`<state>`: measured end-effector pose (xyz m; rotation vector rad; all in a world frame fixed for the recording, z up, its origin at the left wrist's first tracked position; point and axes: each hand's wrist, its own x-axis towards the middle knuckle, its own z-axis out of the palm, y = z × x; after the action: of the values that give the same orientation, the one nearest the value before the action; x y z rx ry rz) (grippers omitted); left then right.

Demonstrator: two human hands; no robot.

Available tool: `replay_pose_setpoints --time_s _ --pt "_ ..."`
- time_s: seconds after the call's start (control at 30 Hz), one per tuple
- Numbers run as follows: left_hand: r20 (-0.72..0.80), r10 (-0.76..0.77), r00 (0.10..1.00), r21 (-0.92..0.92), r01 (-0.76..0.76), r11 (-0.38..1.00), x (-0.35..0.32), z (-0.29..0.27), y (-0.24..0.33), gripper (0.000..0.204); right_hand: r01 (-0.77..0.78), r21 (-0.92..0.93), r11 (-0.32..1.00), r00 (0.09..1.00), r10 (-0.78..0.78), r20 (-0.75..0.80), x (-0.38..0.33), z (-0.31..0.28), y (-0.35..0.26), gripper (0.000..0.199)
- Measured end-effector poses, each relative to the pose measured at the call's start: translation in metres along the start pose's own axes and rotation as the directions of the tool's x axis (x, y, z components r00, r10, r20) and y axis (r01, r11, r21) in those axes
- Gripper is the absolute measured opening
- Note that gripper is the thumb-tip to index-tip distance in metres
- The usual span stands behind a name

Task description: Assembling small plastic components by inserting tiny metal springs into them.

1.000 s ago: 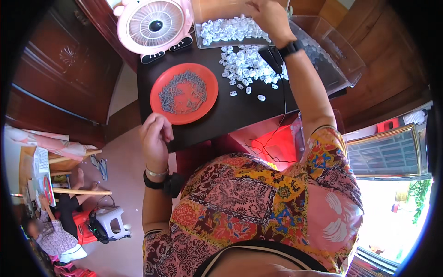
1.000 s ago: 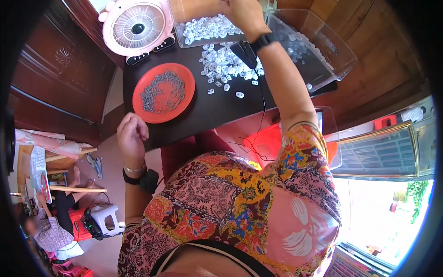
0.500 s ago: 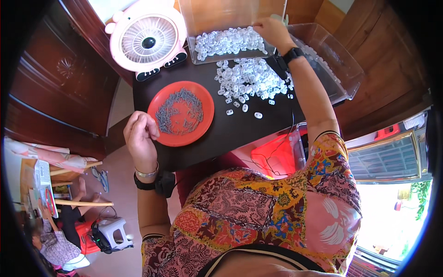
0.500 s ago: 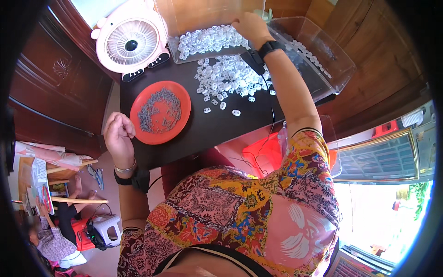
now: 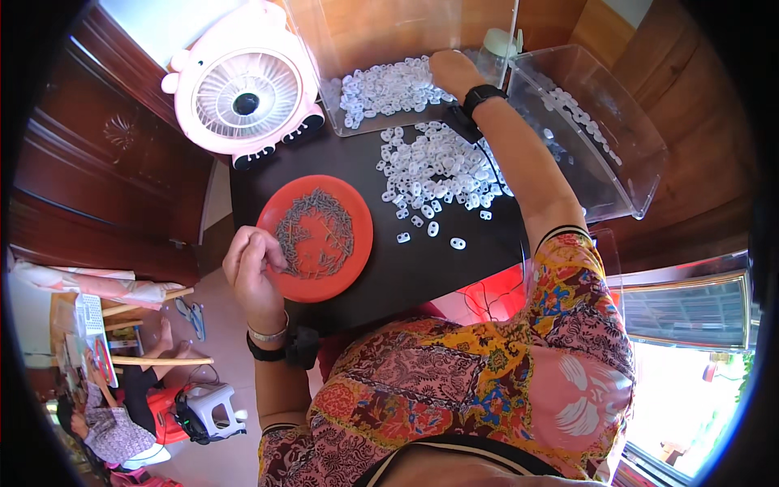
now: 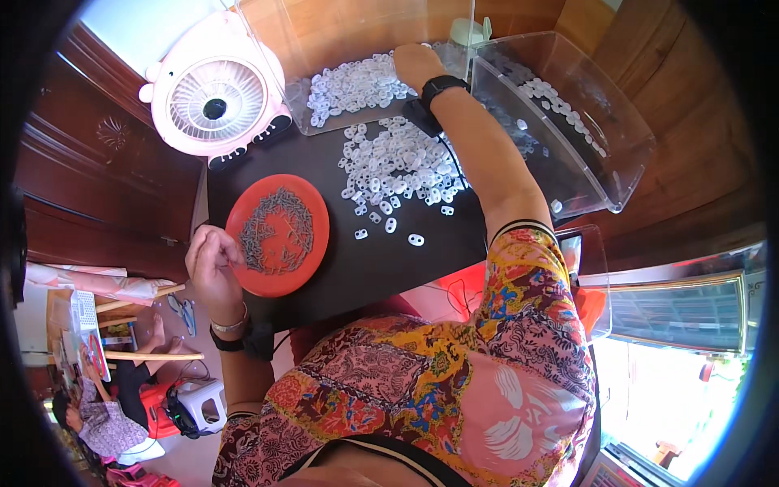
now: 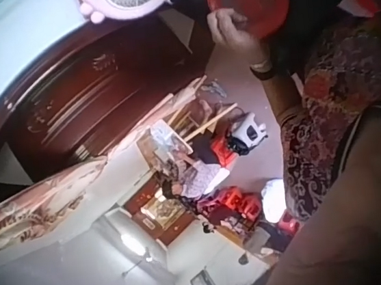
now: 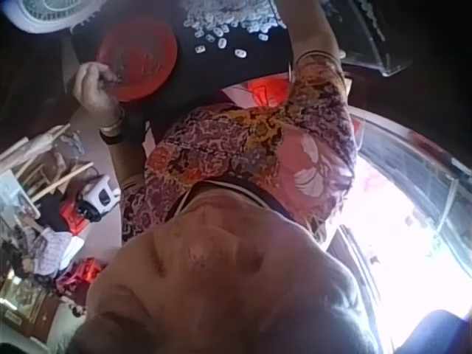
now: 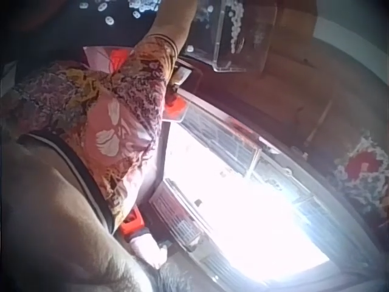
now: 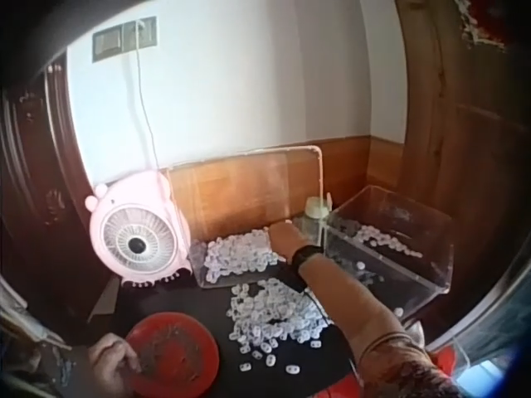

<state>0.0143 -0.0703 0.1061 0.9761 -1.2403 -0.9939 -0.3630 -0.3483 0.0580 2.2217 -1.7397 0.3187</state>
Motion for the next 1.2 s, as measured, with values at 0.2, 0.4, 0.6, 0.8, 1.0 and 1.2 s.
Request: replay_pose_setpoints --time_s 0.2,0.4,0.6,0.8,1.0,1.2 --pt "-0.027 -0.008 1.000 -0.007 0.007 1.000 -0.003 0.007 0.012 0.023 0.055 0.132 0.990 0.982 -0.030 -0.185 -0.003 0.001 0.012 0.019" --pt "-0.003 0.005 1.000 0.000 -0.005 1.000 -0.023 0.009 0.020 0.023 0.135 0.340 0.931 0.915 0.014 -0.402 -0.057 -0.115 -0.026 0.015" --pt "-0.052 -0.023 0.998 0.006 0.024 1.000 -0.053 -0.025 0.020 0.022 0.022 0.343 0.939 0.567 0.271 -0.778 -0.147 -0.249 -0.035 0.018" --pt "-0.075 -0.015 0.997 0.007 0.016 1.000 -0.071 -0.041 0.017 0.023 -0.083 0.227 0.970 0.655 0.225 -0.721 -0.171 -0.203 -0.005 0.022" --pt "-0.165 -0.013 0.986 -0.024 0.009 1.000 -0.092 -0.076 0.002 0.023 -0.020 0.679 0.734 0.996 0.073 -0.050 -0.227 -0.145 -0.082 0.022" --pt "-0.221 -0.052 0.974 -0.030 0.046 0.998 -0.108 -0.100 -0.018 0.019 -0.048 0.547 0.836 0.997 0.003 0.083 -0.272 -0.113 -0.110 0.020"
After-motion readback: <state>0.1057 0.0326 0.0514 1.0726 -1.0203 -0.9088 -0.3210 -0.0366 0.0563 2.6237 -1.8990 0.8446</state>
